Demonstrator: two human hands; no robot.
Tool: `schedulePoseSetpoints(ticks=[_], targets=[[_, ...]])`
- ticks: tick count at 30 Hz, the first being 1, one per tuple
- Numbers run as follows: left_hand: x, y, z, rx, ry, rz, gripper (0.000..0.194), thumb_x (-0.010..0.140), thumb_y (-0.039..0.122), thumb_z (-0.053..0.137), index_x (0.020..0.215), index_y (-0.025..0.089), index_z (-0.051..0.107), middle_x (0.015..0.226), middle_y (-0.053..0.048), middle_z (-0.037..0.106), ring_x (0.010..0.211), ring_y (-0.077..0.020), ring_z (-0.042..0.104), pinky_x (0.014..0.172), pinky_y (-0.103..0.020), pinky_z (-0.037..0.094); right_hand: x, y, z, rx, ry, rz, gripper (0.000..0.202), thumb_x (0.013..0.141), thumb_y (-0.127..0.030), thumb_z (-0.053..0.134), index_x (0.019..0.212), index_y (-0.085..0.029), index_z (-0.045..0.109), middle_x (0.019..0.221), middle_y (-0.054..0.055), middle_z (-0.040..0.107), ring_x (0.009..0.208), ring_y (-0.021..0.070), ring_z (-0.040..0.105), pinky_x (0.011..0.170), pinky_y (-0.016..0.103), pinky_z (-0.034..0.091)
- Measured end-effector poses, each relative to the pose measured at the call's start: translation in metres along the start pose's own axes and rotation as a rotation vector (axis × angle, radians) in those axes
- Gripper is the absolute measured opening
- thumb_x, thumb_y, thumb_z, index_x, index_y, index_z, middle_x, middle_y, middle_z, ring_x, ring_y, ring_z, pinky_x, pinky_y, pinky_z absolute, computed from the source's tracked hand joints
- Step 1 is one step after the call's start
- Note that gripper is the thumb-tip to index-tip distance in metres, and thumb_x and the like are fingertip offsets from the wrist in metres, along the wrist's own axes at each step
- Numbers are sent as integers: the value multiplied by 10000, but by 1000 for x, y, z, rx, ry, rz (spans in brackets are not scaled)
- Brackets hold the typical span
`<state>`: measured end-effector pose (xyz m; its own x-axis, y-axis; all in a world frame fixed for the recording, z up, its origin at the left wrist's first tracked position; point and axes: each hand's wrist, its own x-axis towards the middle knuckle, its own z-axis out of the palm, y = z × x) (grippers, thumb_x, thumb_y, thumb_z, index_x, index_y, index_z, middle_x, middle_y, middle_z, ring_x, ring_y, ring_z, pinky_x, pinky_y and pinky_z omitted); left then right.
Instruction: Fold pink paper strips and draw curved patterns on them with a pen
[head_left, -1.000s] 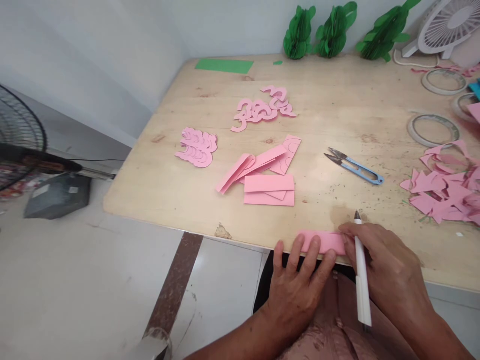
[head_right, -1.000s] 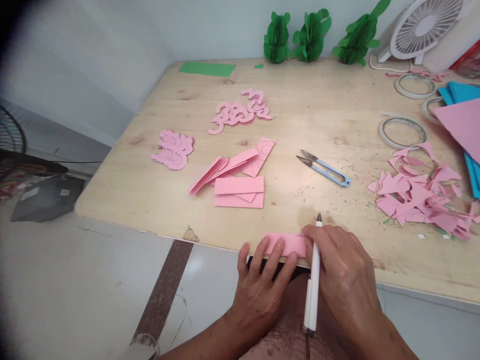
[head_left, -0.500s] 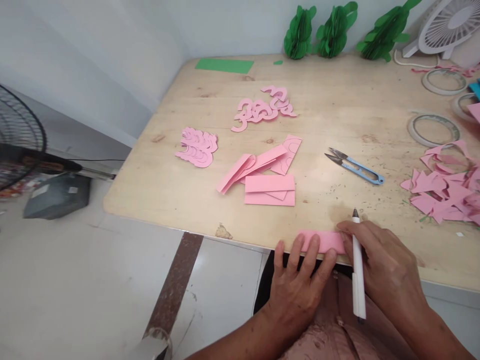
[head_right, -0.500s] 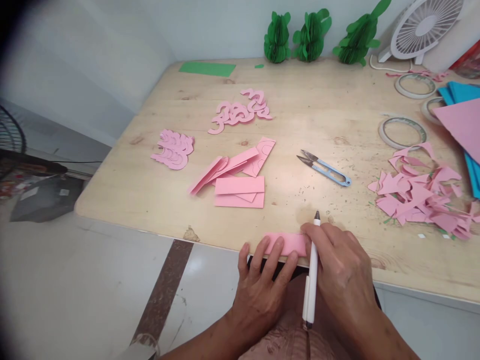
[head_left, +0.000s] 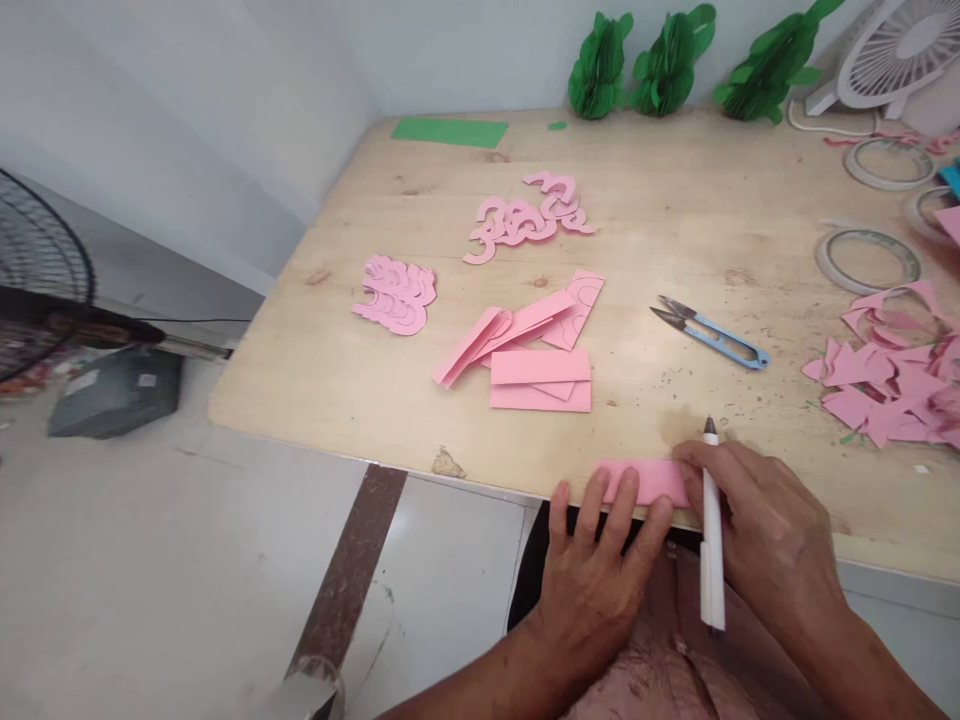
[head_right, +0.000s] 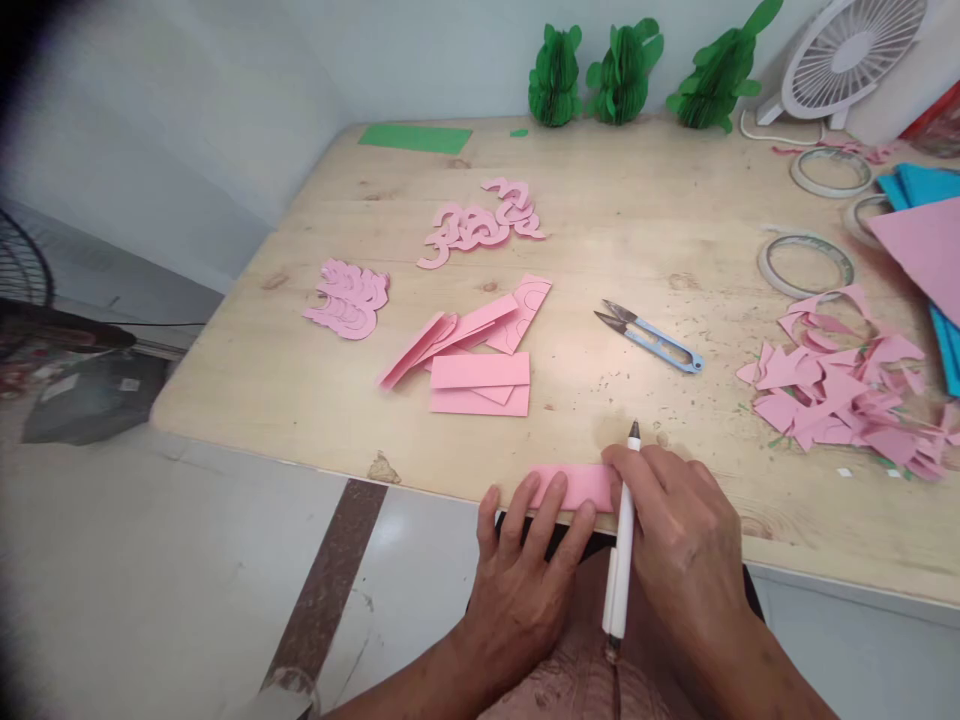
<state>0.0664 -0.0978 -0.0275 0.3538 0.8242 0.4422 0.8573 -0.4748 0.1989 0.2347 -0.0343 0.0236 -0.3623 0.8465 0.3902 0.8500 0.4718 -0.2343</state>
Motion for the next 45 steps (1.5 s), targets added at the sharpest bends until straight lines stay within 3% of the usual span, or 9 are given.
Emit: schedulePoseSetpoints(ticks=[45], targets=[[-1, 1, -2, 23, -41, -7, 536, 901, 225, 529, 1434, 203, 470, 1515, -134, 417, 1427, -335, 309, 1167, -574, 130, 0, 2, 1, -4, 3, -11, 150, 935, -134, 495, 1020, -146, 619, 791, 56, 643, 667, 182, 553, 631, 300, 386]])
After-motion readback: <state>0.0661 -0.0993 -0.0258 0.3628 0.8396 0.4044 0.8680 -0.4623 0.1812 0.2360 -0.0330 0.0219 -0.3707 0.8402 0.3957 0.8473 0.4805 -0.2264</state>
